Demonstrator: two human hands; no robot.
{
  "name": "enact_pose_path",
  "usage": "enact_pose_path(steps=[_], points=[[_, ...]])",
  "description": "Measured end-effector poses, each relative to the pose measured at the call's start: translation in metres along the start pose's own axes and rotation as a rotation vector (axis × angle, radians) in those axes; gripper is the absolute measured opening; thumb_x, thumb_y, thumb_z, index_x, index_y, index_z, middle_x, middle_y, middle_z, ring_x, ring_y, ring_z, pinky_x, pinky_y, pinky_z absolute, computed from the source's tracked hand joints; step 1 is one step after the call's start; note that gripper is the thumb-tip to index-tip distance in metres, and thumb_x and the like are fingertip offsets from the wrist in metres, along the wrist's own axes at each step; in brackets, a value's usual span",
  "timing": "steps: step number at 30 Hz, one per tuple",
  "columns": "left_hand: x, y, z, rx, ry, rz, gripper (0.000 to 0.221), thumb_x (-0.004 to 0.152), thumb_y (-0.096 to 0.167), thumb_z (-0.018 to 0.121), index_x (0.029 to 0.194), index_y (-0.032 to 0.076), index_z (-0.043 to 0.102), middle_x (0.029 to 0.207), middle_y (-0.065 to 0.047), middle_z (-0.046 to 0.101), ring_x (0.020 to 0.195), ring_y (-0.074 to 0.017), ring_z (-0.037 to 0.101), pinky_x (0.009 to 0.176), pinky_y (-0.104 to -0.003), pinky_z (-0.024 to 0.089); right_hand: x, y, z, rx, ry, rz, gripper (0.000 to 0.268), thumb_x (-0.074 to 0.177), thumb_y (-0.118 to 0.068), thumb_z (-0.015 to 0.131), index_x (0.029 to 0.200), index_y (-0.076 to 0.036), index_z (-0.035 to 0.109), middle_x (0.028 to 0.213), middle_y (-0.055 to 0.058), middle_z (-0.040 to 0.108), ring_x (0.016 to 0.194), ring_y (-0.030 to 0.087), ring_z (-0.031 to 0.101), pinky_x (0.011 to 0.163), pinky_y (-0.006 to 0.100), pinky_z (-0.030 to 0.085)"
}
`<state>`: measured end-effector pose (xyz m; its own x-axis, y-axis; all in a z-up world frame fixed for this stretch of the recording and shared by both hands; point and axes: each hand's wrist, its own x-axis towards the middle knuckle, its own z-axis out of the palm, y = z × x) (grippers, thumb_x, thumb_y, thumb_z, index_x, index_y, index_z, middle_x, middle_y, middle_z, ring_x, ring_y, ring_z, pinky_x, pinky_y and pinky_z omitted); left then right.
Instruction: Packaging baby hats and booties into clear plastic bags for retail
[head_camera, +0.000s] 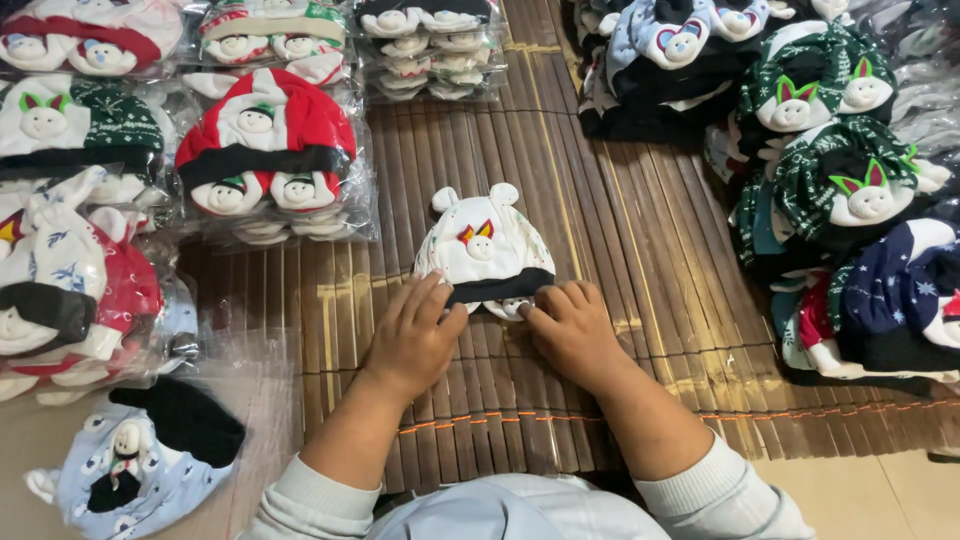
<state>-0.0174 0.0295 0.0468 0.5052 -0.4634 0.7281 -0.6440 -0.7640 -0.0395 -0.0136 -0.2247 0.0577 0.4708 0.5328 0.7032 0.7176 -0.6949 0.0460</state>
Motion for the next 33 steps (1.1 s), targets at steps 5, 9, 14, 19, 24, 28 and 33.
enact_pose_path(steps=[5,9,14,19,24,28,33], points=[[-0.001,0.001,0.0,0.085,0.009,0.066,0.01,0.092,0.018,0.064,0.09,0.009,0.06,0.112,-0.017,0.062,0.123,-0.037,0.061,0.111,-0.063,0.042,-0.009,0.005,0.011,-0.072,-0.006,0.015,0.017,0.09,-0.025,0.066,0.105,-0.016,0.071,0.089,0.007,0.061,0.08,0.027,0.06,0.078,0.04,0.047],[-0.004,0.001,0.002,0.131,0.009,0.075,0.005,0.091,0.006,0.065,0.088,0.007,0.061,0.108,-0.018,0.063,0.119,-0.0365,0.064,0.109,-0.059,0.046,-0.004,0.003,0.004,-0.052,-0.041,0.015,0.013,0.095,-0.023,0.063,0.093,-0.011,0.067,0.088,0.009,0.061,0.078,0.028,0.06,0.074,0.039,0.047],[-0.005,0.0,-0.005,0.106,-0.023,0.056,0.008,0.089,0.006,0.068,0.086,0.007,0.061,0.107,-0.014,0.062,0.119,-0.0342,0.063,0.109,-0.066,0.044,-0.015,0.01,0.01,-0.024,-0.028,-0.018,0.014,0.093,-0.024,0.066,0.088,-0.011,0.066,0.082,0.008,0.058,0.072,0.028,0.058,0.072,0.039,0.047],[-0.015,-0.004,-0.007,-0.028,-0.108,0.005,0.009,0.085,0.01,0.068,0.09,0.007,0.06,0.112,-0.015,0.06,0.12,-0.0361,0.062,0.109,-0.064,0.043,-0.008,0.007,0.003,0.017,-0.057,0.016,0.016,0.078,-0.024,0.075,0.081,-0.013,0.063,0.08,0.006,0.055,0.072,0.028,0.056,0.068,0.04,0.045],[-0.019,-0.008,-0.002,-0.159,-0.167,-0.033,0.016,0.083,0.012,0.066,0.095,0.005,0.059,0.117,-0.017,0.058,0.122,-0.0395,0.06,0.11,-0.057,0.047,-0.014,0.009,0.005,0.044,-0.14,0.066,0.022,0.069,-0.025,0.078,0.078,-0.015,0.061,0.082,0.006,0.053,0.073,0.029,0.053,0.065,0.04,0.042],[-0.01,-0.003,-0.008,-0.141,-0.186,-0.052,0.017,0.084,0.023,0.065,0.094,0.009,0.062,0.115,-0.014,0.058,0.12,-0.0372,0.059,0.111,-0.06,0.042,-0.007,0.017,-0.008,0.13,-0.361,0.153,0.023,0.068,-0.031,0.078,0.083,-0.017,0.067,0.088,0.004,0.059,0.084,0.029,0.056,0.072,0.041,0.043],[0.013,-0.003,0.009,-0.127,-0.075,-0.137,0.014,0.095,0.022,0.057,0.101,0.011,0.064,0.108,-0.011,0.059,0.109,-0.0336,0.063,0.102,-0.051,0.049,0.019,0.021,-0.018,0.259,-0.371,0.228,0.014,0.079,-0.026,0.076,0.084,-0.019,0.065,0.08,0.003,0.059,0.079,0.03,0.061,0.068,0.043,0.048]])
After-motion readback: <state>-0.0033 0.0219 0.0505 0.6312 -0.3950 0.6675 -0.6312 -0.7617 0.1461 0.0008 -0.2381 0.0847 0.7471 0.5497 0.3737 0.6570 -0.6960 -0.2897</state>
